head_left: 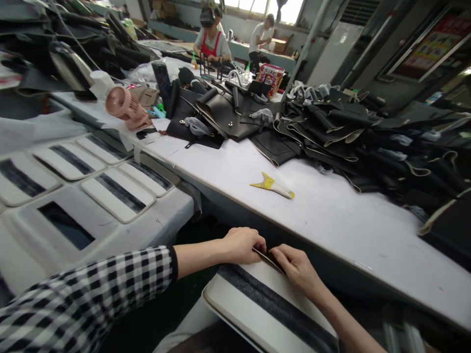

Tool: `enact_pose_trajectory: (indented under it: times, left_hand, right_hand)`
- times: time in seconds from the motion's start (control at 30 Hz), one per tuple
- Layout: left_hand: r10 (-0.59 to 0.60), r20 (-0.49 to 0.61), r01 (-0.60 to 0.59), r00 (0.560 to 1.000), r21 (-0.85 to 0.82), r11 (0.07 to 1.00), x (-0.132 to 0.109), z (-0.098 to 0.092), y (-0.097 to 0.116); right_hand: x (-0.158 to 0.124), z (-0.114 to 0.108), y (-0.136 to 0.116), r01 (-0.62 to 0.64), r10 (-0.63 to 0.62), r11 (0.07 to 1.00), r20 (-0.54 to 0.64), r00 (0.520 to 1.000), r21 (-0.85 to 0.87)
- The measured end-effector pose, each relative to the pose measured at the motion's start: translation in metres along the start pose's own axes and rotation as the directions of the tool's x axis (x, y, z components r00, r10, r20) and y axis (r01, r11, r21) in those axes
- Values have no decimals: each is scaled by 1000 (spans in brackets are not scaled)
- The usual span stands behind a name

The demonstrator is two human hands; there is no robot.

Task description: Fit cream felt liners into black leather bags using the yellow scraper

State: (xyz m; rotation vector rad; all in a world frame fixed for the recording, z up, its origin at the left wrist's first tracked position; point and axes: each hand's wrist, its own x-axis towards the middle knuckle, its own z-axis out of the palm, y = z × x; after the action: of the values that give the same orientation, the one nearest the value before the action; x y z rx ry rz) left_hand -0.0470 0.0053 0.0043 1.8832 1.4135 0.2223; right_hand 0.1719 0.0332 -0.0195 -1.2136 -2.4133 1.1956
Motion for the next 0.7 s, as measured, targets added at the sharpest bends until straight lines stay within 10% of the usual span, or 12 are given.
enact_pose_trajectory:
  times: [0.13,0.7]
  left_hand:
    - [262,-41,-252,964,167,953,1,7,7]
    - [552,-46,-485,833,418,768,-19,16,-4]
  right_hand:
    - [-6,-8,27,-287,288,957,-15,957,44]
    - [1,18,-16,-276,304,893,26,952,-357]
